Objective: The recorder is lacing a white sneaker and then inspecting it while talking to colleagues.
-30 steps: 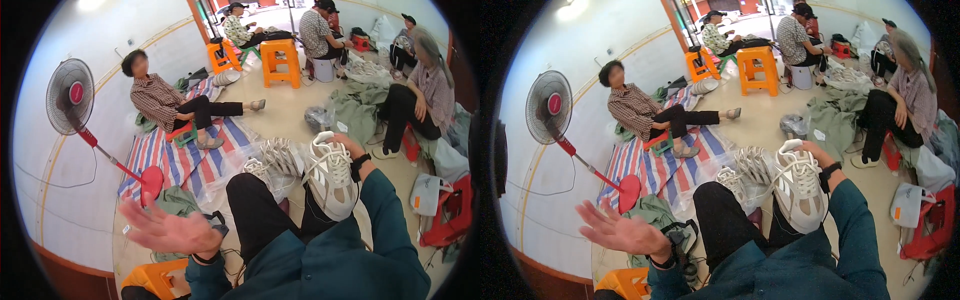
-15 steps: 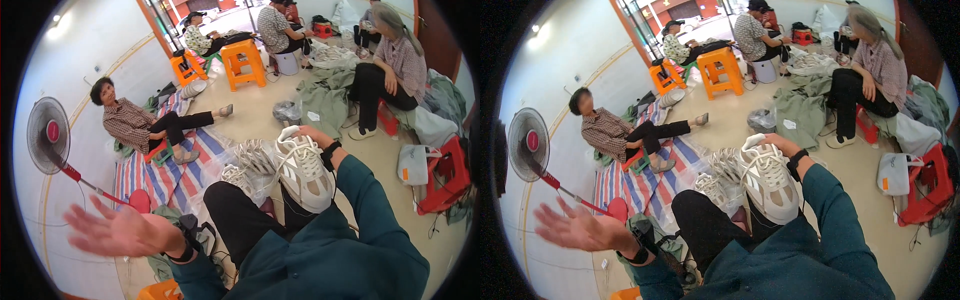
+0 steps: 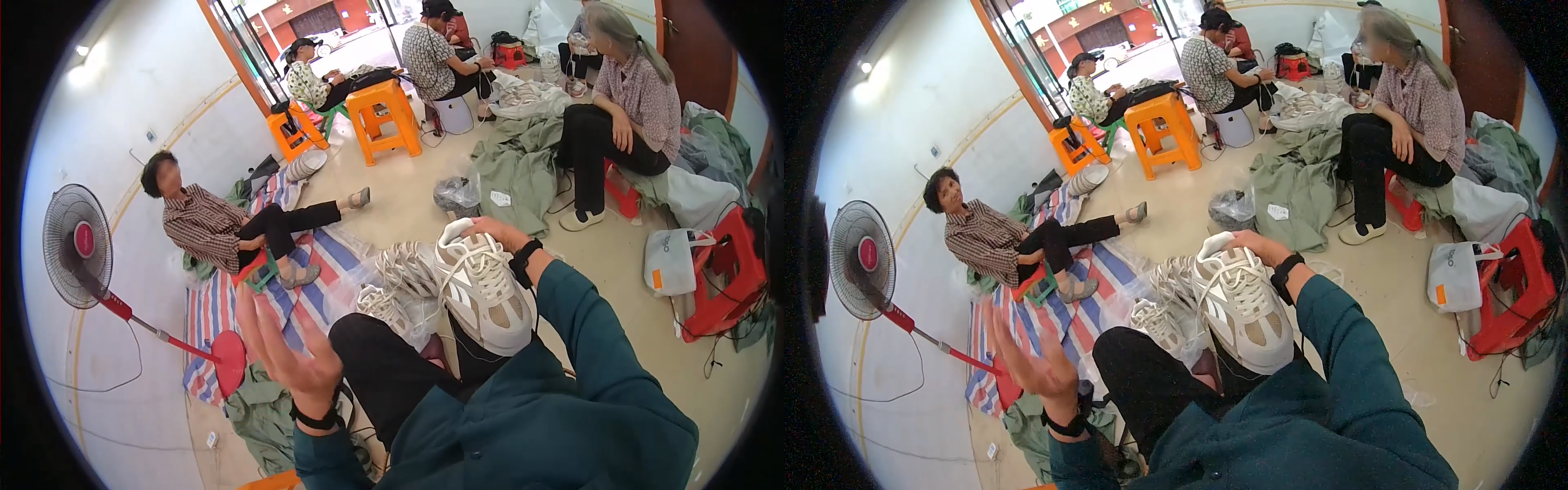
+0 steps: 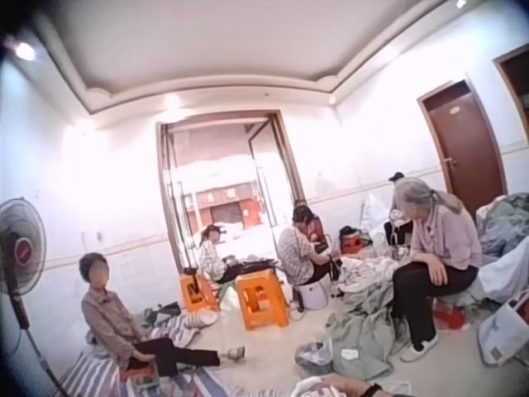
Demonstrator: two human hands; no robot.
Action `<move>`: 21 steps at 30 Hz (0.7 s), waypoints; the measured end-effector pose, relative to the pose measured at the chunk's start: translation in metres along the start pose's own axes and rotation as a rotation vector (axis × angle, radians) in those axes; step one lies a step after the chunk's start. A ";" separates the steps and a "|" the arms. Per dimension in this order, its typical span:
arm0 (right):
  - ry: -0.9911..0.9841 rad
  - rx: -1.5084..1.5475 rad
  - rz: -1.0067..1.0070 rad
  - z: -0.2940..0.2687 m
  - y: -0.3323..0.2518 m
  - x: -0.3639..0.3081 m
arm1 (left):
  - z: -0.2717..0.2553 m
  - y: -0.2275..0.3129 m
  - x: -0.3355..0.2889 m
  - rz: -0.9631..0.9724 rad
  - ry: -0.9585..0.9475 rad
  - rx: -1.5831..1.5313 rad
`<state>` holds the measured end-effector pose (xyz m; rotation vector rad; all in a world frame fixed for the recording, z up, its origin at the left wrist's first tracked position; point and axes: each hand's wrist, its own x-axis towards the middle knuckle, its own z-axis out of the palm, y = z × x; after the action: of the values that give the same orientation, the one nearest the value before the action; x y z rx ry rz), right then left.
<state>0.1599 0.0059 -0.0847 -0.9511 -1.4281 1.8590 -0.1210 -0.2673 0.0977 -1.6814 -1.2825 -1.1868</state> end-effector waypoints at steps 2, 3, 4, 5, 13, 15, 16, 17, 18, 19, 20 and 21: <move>-0.013 -0.008 -0.005 0.004 0.001 0.002 | 0.019 -0.021 -0.029 -0.099 -0.197 -0.018; -0.031 0.004 -0.007 0.003 0.002 0.002 | 0.030 -0.031 -0.044 -0.197 -0.391 -0.043; -0.053 0.019 -0.009 0.002 0.002 0.003 | 0.035 -0.033 -0.059 -0.087 -0.575 0.021; -0.052 0.013 -0.013 -0.001 0.003 0.003 | 0.041 -0.031 -0.079 0.024 -0.757 0.077; -0.027 0.037 0.000 0.001 0.005 0.000 | 0.039 -0.022 -0.199 -0.063 -0.859 0.091; -0.042 0.000 -0.026 0.003 0.003 -0.002 | 0.037 -0.022 -0.193 -0.118 -0.898 0.037; -0.042 0.014 0.006 0.008 0.000 -0.001 | 0.033 -0.026 -0.186 -0.168 -0.940 -0.015; -0.043 0.012 0.005 0.007 0.000 0.001 | 0.033 -0.030 -0.169 -0.169 -0.937 -0.015; -0.047 -0.019 -0.014 0.002 0.004 0.002 | 0.034 -0.031 -0.141 -0.173 -0.926 -0.004; -0.052 -0.051 -0.033 -0.001 0.006 0.004 | 0.035 -0.033 -0.108 -0.178 -0.914 0.007; -0.048 -0.052 -0.026 -0.003 0.006 0.005 | 0.033 -0.033 -0.066 -0.030 -0.740 -0.001; -0.042 -0.049 -0.034 0.000 0.006 0.006 | 0.026 -0.028 -0.024 0.000 -0.637 0.091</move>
<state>0.1564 0.0094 -0.0911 -0.9103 -1.5116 1.8372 -0.1436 -0.2440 0.0659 -2.0720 -1.6712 -0.5834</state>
